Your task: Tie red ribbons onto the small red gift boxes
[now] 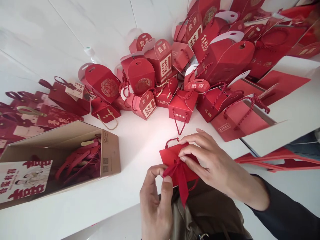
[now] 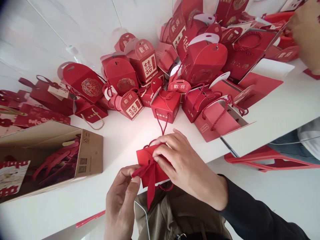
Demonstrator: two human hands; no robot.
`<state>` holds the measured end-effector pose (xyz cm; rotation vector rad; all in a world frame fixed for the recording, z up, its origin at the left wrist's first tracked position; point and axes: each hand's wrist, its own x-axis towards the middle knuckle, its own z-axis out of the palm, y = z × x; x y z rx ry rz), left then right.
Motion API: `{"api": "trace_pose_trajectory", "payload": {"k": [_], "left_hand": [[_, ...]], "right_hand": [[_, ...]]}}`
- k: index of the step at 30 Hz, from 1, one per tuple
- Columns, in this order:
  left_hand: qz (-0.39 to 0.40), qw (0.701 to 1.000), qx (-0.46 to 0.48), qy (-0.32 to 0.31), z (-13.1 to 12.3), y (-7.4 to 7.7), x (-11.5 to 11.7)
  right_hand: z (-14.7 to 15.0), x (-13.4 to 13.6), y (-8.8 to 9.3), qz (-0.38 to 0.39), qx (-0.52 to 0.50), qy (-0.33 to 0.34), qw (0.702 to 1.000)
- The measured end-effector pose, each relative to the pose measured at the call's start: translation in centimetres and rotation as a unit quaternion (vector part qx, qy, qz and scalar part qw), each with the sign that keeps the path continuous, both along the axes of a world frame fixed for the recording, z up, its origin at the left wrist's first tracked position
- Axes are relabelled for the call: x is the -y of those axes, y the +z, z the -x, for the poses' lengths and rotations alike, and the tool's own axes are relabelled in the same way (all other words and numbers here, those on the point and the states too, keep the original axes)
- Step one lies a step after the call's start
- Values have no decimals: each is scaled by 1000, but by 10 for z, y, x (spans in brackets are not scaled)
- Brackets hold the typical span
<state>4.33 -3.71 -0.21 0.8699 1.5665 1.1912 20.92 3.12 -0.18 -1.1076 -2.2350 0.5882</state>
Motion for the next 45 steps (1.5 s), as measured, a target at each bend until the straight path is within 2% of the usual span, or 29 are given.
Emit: {"api": "trace_pose_trajectory", "payload": {"k": [4, 9, 16, 25, 31, 34, 36, 39, 45], "left_hand": [[-5, 1000, -11, 3, -2, 1, -2], [-32, 999, -24, -13, 0, -3, -4], [-36, 998, -58, 1, 2, -9, -4], [-41, 994, -103, 7, 3, -6, -9], [-32, 999, -38, -20, 10, 0, -9], [-24, 997, -74, -7, 12, 0, -9], [-11, 994, -105, 5, 12, -1, -8], [6, 996, -90, 18, 9, -1, -7], [-7, 998, -57, 18, 5, 5, -7]], "right_hand": [[-6, -1, 1, 35, -26, -31, 999], [-16, -5, 0, 39, -24, -95, 994], [-18, -5, -4, 80, -27, -124, 989], [-18, -3, -6, 85, -31, -119, 989], [-17, -4, 0, 100, -34, -124, 987], [-17, -3, 2, 103, -44, -128, 985], [-16, -1, 4, 88, -50, -132, 986], [-11, 3, 7, 42, -58, -135, 988], [4, 10, 12, 53, -44, -36, 997]]}}
